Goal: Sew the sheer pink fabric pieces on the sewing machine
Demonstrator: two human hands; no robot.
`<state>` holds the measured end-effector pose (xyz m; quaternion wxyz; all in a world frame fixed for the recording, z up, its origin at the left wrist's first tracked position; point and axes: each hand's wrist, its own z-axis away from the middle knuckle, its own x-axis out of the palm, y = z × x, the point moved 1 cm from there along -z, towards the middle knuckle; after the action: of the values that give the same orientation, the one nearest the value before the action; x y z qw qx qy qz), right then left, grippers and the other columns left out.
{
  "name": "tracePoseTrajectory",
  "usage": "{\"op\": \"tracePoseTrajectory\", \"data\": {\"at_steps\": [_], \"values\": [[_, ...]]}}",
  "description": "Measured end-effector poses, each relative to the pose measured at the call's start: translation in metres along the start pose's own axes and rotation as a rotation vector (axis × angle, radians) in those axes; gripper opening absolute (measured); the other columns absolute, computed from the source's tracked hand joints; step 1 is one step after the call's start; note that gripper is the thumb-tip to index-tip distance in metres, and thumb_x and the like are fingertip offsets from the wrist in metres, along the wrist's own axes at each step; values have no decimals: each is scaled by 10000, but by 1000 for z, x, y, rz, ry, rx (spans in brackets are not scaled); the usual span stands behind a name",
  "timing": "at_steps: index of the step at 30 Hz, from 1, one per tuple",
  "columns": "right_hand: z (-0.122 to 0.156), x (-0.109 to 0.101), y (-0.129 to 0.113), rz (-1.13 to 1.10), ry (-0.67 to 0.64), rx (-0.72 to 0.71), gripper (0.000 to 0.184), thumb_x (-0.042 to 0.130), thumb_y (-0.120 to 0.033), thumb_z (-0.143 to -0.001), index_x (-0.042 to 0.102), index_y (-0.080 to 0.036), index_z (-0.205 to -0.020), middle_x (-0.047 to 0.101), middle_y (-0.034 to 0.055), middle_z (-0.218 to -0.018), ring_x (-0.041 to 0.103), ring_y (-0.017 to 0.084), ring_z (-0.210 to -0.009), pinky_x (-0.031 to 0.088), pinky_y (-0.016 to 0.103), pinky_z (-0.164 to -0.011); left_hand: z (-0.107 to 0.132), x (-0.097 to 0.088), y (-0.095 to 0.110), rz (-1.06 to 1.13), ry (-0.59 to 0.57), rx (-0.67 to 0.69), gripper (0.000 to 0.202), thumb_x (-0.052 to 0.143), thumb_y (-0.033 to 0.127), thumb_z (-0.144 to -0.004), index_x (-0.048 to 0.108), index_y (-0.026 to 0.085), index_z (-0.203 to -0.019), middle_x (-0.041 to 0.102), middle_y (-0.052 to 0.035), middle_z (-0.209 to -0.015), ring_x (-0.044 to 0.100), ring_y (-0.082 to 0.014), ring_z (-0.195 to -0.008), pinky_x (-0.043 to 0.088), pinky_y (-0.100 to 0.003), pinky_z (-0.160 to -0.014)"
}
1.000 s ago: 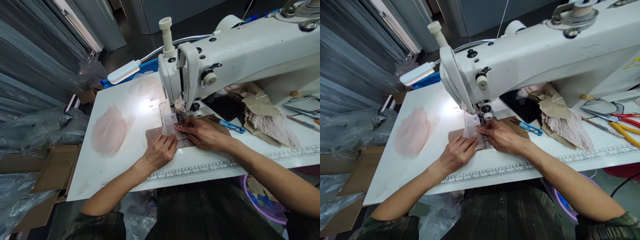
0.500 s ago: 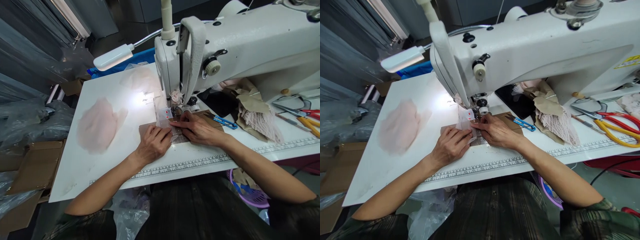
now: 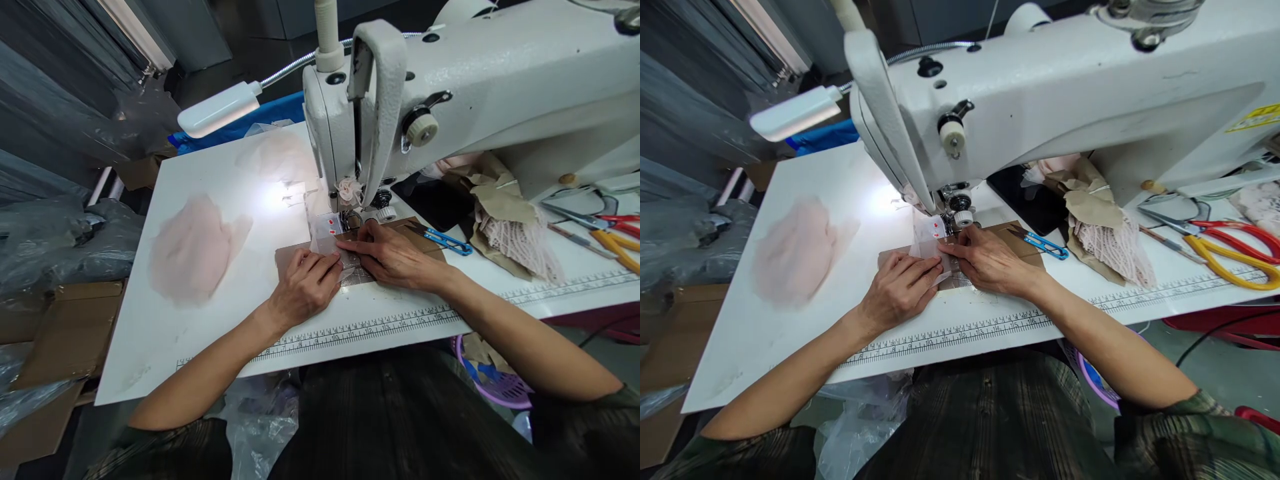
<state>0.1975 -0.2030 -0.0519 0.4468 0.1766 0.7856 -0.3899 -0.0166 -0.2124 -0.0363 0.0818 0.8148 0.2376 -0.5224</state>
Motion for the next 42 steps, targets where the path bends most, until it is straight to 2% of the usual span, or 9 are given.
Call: {"op": "tracePoseTrajectory", "data": {"at_steps": [6,12,16,18,20,22,28,33,42], "values": [[0,-1,-1,-34,8,1,427,439,-166,-909,611,-200,-1299,535,118,-1018,534,227,-933,505,403,-851,-1,0,0,-40,-7,28,154,567,160,-887,651,136,-1014,721,-95,-1046,636,-213,-841,467,-377,-726],[2,-10,1,-152,-49,-76,421,474,-122,-879,666,-273,-1223,538,89,-1047,536,203,-972,490,380,-889,-2,0,1,-48,-42,22,160,557,143,-885,644,151,-1019,709,-98,-1076,615,-210,-819,453,-386,-728],[2,-11,3,-138,-69,-97,414,500,-114,-855,689,-262,-1192,547,98,-1051,529,218,-982,487,388,-875,-3,-3,1,-43,-61,16,166,557,155,-887,646,150,-1028,702,-98,-1086,608,-212,-845,435,-386,-744],[1,-10,2,-139,-64,-93,408,501,-111,-856,695,-254,-1185,548,102,-1045,533,216,-967,486,390,-878,-6,-7,-3,3,-87,-1,211,576,288,-899,652,146,-1036,696,-106,-1084,602,-233,-871,422,-404,-753],[1,-10,1,-140,-62,-88,401,503,-109,-860,700,-254,-1178,548,105,-1046,537,212,-956,488,389,-880,-8,-11,-10,63,-91,-38,399,565,491,-886,657,139,-1049,687,-120,-1076,586,-255,-873,410,-419,-740],[1,-11,0,-138,-64,-86,400,507,-104,-860,702,-257,-1174,550,104,-1047,540,211,-967,491,386,-886,-10,-13,-19,91,-68,-99,502,513,588,-885,660,140,-1059,683,-121,-1069,565,-248,-842,398,-406,-714],[0,-15,-2,-120,-98,-62,393,520,-100,-861,713,-283,-1151,553,97,-1064,545,222,-1015,494,392,-905,-6,-4,-27,36,-59,-241,342,480,428,-965,654,165,-1097,693,-71,-1121,551,-212,-824,400,-371,-708],[0,-15,-3,-113,-98,-49,394,521,-106,-863,712,-292,-1153,557,97,-1060,550,226,-1002,499,399,-895,-2,6,-25,62,-46,-220,322,497,393,-969,645,141,-1106,691,-100,-1121,589,-224,-878,441,-387,-734],[0,-13,-1,-116,-79,-63,403,522,-99,-854,714,-295,-1150,566,98,-1066,549,233,-1007,500,407,-893,1,8,-28,135,1,-197,285,513,326,-967,624,98,-1098,693,-142,-1050,620,-225,-867,497,-398,-710]]}}
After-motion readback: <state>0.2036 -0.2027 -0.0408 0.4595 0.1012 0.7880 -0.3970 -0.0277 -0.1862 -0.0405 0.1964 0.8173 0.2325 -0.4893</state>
